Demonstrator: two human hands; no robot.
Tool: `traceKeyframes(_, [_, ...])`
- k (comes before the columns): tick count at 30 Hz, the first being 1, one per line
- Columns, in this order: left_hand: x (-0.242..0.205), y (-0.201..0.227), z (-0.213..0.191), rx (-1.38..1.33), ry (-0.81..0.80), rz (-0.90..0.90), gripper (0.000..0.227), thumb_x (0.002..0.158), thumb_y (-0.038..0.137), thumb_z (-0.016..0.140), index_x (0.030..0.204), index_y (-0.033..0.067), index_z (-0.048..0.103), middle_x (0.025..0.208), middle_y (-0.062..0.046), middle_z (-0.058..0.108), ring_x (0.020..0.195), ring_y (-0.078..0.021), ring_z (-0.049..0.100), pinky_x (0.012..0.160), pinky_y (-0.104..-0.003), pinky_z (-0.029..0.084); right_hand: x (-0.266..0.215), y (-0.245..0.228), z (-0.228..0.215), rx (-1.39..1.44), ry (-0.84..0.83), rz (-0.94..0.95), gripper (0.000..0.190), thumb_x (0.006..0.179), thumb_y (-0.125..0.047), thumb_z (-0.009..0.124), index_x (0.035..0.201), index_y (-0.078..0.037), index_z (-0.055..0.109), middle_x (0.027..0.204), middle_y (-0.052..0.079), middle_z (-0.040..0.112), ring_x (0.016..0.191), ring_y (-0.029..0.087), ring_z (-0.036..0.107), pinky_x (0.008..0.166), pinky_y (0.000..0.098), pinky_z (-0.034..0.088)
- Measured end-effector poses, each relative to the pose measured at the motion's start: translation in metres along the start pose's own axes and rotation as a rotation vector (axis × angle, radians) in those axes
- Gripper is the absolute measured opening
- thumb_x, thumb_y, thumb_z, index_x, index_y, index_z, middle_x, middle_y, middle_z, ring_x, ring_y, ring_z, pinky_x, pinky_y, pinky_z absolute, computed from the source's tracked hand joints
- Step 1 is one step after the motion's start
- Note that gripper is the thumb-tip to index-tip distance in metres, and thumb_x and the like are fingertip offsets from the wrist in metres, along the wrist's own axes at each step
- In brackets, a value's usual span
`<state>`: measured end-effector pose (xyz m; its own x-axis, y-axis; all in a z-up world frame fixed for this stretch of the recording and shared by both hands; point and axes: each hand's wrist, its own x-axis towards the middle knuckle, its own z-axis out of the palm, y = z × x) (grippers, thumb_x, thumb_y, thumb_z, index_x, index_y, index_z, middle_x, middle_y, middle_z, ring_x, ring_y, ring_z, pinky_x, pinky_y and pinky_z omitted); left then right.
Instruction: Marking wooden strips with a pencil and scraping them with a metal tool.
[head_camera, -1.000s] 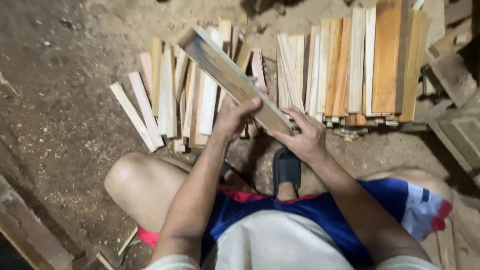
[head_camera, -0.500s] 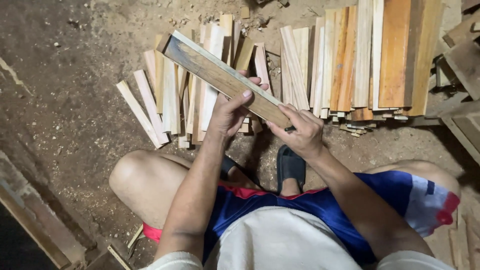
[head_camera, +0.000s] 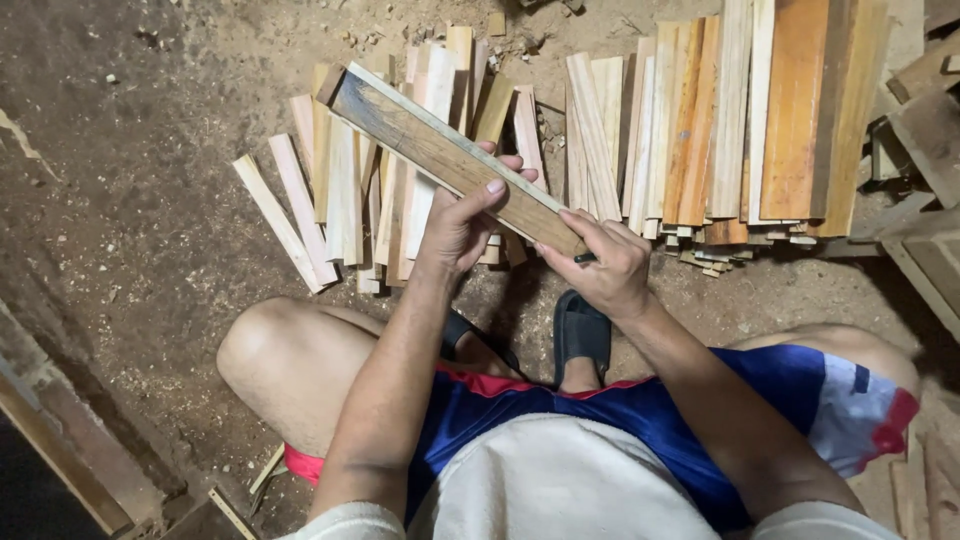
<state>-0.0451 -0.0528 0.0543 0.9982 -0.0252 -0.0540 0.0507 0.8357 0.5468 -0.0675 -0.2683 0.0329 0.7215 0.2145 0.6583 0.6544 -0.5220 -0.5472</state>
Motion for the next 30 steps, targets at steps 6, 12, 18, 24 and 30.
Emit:
traceKeyframes(6, [-0.002, 0.009, 0.002, 0.204, -0.046, 0.044, 0.062, 0.078, 0.003, 0.083, 0.133, -0.0002, 0.053, 0.116, -0.023, 0.072, 0.109, -0.0377, 0.071, 0.096, -0.053, 0.057, 0.039, -0.019, -0.017, 0.394, 0.116, 0.371, 0.049, 0.108, -0.035, 0.042, 0.112, 0.004, 0.073, 0.103, 0.023, 0.070, 0.078, 0.023, 0.065, 0.071, 0.0348, 0.059])
traceKeyframes(12, [-0.018, -0.017, 0.017, 0.335, -0.128, -0.033, 0.067, 0.072, 0.004, 0.086, 0.133, -0.0010, 0.057, 0.113, -0.019, 0.074, 0.107, -0.0288, 0.072, 0.097, -0.045, 0.056, 0.103, -0.065, -0.011, 0.684, 0.181, 0.606, 0.048, 0.109, -0.036, 0.042, 0.107, 0.005, 0.066, 0.075, 0.013, 0.062, 0.053, 0.016, 0.066, 0.055, 0.0301, 0.064])
traceKeyframes(18, [-0.032, -0.018, 0.005, 0.408, -0.065, -0.106, 0.056, 0.071, -0.003, 0.085, 0.124, -0.0049, 0.066, 0.107, -0.020, 0.075, 0.094, -0.0265, 0.073, 0.080, -0.041, 0.061, 0.138, -0.094, 0.030, 0.707, 0.118, 0.389, 0.033, 0.109, -0.019, 0.053, 0.114, 0.009, 0.070, 0.078, 0.023, 0.069, 0.062, 0.020, 0.068, 0.056, 0.0333, 0.062])
traceKeyframes(24, [-0.041, -0.009, -0.012, 0.456, -0.014, -0.197, 0.044, 0.072, 0.002, 0.087, 0.113, -0.0014, 0.072, 0.092, -0.015, 0.075, 0.074, -0.0183, 0.072, 0.053, -0.027, 0.059, 0.150, -0.110, 0.033, 0.574, 0.011, 0.406, 0.030, 0.109, -0.021, 0.054, 0.108, 0.000, 0.075, 0.065, 0.014, 0.069, 0.054, 0.015, 0.066, 0.051, 0.0261, 0.059])
traceKeyframes(30, [-0.038, 0.037, 0.014, 0.365, 0.039, -0.067, 0.051, 0.071, 0.001, 0.089, 0.117, -0.0048, 0.068, 0.100, -0.019, 0.075, 0.086, -0.0258, 0.074, 0.072, -0.039, 0.064, 0.095, -0.091, 0.030, 0.462, -0.165, 0.584, 0.024, 0.104, -0.015, 0.059, 0.102, -0.002, 0.079, 0.061, 0.013, 0.069, 0.050, 0.014, 0.063, 0.051, 0.0272, 0.057])
